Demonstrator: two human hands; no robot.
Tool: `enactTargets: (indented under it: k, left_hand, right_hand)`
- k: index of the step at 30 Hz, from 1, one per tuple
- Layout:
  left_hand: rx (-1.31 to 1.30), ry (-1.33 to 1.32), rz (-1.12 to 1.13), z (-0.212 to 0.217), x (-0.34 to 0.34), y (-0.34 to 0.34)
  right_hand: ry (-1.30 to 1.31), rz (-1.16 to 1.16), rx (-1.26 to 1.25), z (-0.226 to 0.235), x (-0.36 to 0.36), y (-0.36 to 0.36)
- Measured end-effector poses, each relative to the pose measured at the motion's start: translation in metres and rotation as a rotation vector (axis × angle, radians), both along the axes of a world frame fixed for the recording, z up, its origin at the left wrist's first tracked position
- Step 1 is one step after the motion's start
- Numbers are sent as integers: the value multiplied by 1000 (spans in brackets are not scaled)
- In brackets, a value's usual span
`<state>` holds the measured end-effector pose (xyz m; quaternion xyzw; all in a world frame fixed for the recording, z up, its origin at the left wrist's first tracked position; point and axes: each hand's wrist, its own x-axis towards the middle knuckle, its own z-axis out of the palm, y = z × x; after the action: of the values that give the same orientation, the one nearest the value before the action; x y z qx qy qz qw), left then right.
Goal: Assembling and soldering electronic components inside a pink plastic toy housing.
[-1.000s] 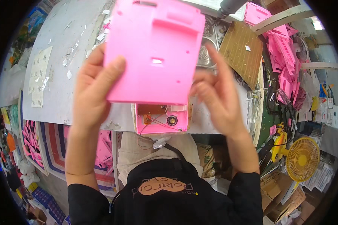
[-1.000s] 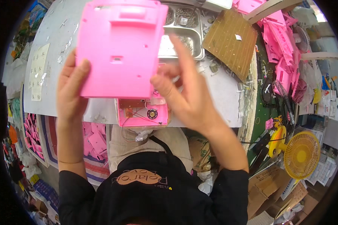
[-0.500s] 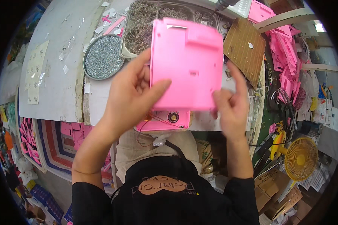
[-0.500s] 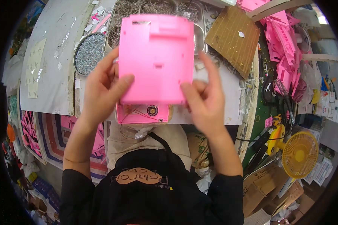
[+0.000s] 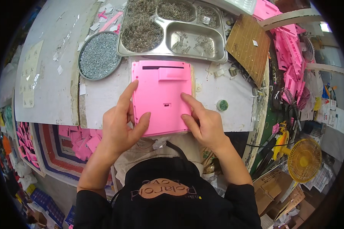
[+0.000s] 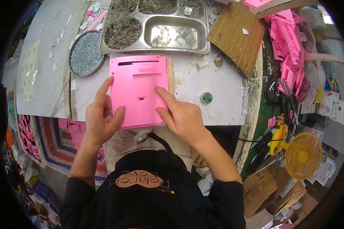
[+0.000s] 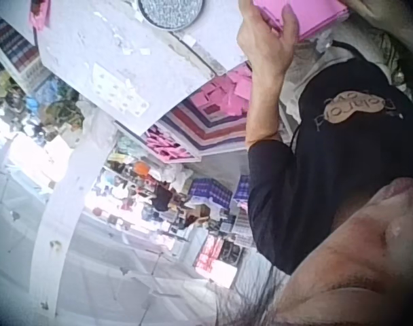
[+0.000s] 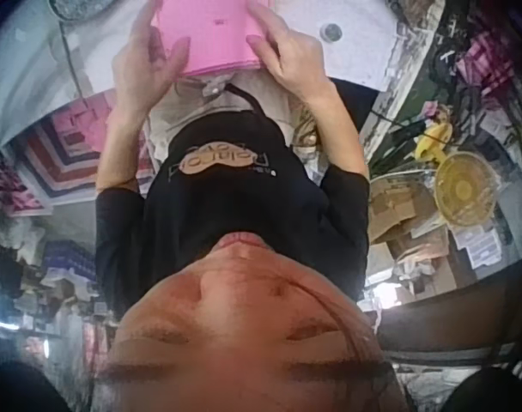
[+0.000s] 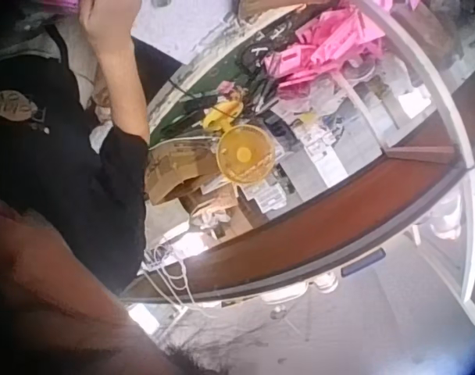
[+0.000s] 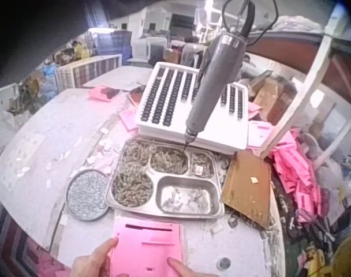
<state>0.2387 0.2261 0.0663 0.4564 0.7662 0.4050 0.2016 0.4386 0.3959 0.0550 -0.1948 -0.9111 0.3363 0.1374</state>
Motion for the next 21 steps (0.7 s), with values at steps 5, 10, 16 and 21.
enactTargets:
  k: [5, 10, 16, 21]
  left_hand:
    - [-135, 65, 87, -6, 9, -11]
    - [-151, 76, 73, -13, 8, -15]
    - [-5, 31, 84, -5, -78, -11]
    - [-183, 651, 253, -11, -134, 3]
  right_hand:
    - [-67, 39, 77, 4, -5, -1]
    - [-286, 89, 318, 24, -11, -5]
    - [-458, 279, 438, 69, -36, 17]
    - [-463, 516, 489, 103, -116, 41]
